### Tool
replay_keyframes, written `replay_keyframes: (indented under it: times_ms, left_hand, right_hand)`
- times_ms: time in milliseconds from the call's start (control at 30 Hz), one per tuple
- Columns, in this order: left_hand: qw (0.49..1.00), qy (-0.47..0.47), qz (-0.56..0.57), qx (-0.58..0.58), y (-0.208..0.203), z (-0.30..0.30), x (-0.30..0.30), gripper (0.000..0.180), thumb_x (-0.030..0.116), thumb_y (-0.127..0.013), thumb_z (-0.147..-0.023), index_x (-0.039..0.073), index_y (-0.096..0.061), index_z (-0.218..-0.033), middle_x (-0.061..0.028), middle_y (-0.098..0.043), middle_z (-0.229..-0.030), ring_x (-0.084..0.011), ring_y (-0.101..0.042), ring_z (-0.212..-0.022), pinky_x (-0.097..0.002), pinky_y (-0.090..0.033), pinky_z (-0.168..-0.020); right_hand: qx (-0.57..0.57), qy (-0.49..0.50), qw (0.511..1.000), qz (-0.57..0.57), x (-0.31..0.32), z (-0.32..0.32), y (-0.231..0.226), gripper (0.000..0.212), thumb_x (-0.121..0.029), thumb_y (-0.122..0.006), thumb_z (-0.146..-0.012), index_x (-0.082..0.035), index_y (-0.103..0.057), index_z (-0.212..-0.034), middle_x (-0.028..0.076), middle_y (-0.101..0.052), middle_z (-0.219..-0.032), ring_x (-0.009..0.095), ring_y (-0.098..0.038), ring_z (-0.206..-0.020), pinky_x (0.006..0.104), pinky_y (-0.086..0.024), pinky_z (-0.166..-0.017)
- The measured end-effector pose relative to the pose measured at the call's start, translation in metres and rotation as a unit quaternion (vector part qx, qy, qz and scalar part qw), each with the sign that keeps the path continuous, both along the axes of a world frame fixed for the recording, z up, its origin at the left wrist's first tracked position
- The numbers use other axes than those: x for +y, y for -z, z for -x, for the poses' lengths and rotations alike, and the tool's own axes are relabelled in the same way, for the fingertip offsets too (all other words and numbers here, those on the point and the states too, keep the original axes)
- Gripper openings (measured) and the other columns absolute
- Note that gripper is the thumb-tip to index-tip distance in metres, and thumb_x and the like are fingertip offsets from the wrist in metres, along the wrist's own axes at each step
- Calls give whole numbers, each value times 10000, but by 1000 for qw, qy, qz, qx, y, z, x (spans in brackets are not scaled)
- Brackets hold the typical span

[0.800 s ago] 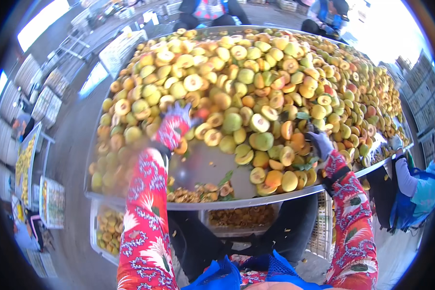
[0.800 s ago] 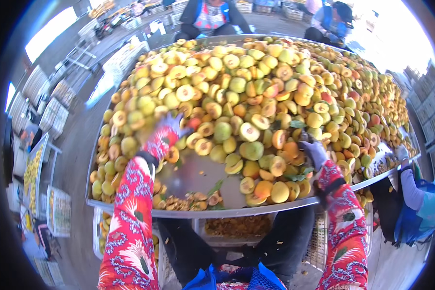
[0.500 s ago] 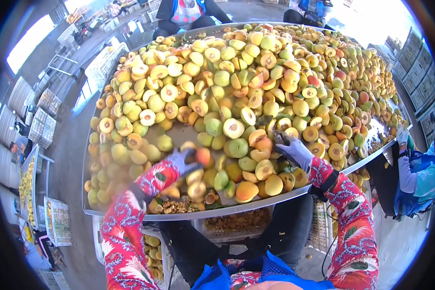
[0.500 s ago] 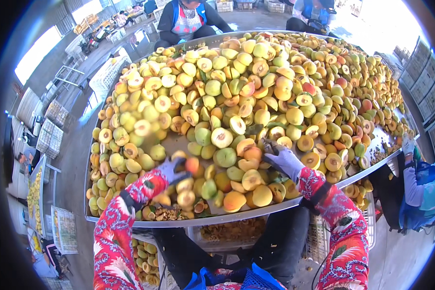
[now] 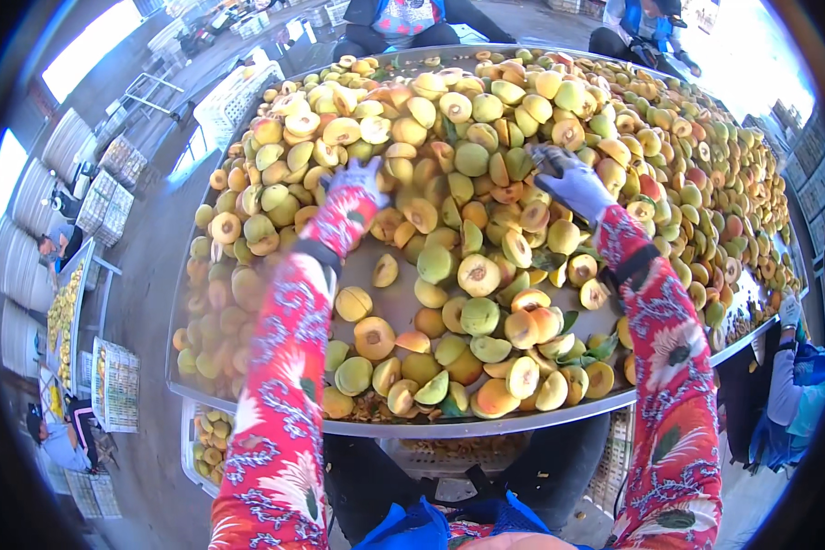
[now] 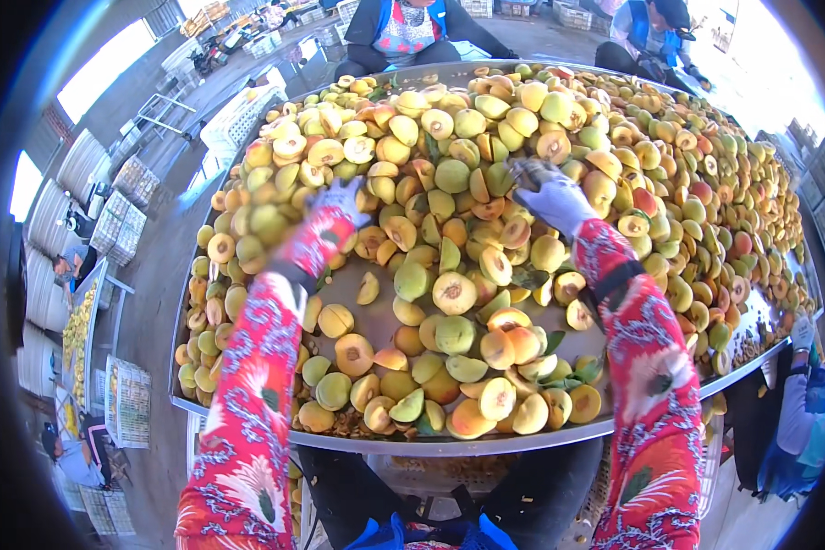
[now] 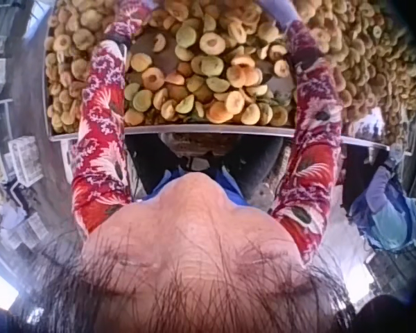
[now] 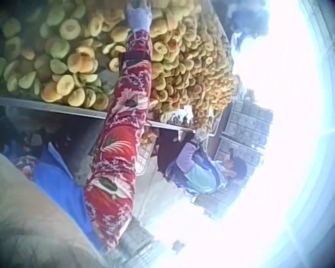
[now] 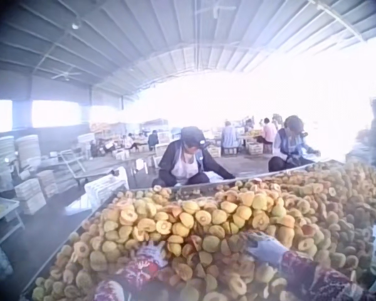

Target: Using a pitting tool to remove pits from halved peaches.

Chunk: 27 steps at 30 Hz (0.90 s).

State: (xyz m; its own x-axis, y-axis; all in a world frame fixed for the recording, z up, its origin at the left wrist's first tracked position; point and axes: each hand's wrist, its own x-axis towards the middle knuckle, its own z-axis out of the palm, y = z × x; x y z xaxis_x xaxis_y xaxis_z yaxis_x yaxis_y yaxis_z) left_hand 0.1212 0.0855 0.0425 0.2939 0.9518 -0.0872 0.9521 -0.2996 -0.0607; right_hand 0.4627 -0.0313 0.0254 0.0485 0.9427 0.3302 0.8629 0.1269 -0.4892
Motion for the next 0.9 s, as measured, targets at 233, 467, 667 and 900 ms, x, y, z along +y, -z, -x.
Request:
replay_keyframes:
  times_ms: [233,467,667,900]
  left_hand:
    - [989,-8,108,-100,56,54,-62,663,539,-564,-809,172,-451,-1350,-212,-458,-1353,-369,-479,-1213,-452,-404,-1000]
    - [970,88,182,-134,11,79,-146,688,630,-594,-769,120,-536,-1228,-204,-576,-1182,-354,-549,-1105,-431,-424,-962]
    - [627,10,382,-679,33,131,-218,429,336,-559,-942,44,-496,-1249,-42,-539,-1102,-131,-556,-932,-301,-534,-719]
    - [542,-118,371,-745,39,118,-357,505,190,-663,-853,15,-479,-1289,-87,-598,-1105,-171,-609,-979,-287,-519,-812]
  right_hand:
    - [40,-106,992,55,-37,65,1,389,-235,-639,-804,-109,-588,-1169,171,-522,-1171,376,-540,-1069,415,-451,-928]
    - [-98,-175,968,152,-105,89,1,396,-235,-604,-816,-98,-573,-1186,219,-433,-1343,384,-539,-1117,431,-458,-938]
    - [54,-117,992,14,-201,141,-35,298,-170,-595,-853,-100,-546,-1139,208,-580,-1026,393,-601,-827,448,-495,-700]
    - [215,-118,948,204,-349,236,-31,318,-186,-596,-894,-5,-453,-1114,216,-635,-788,420,-621,-722,470,-473,-609]
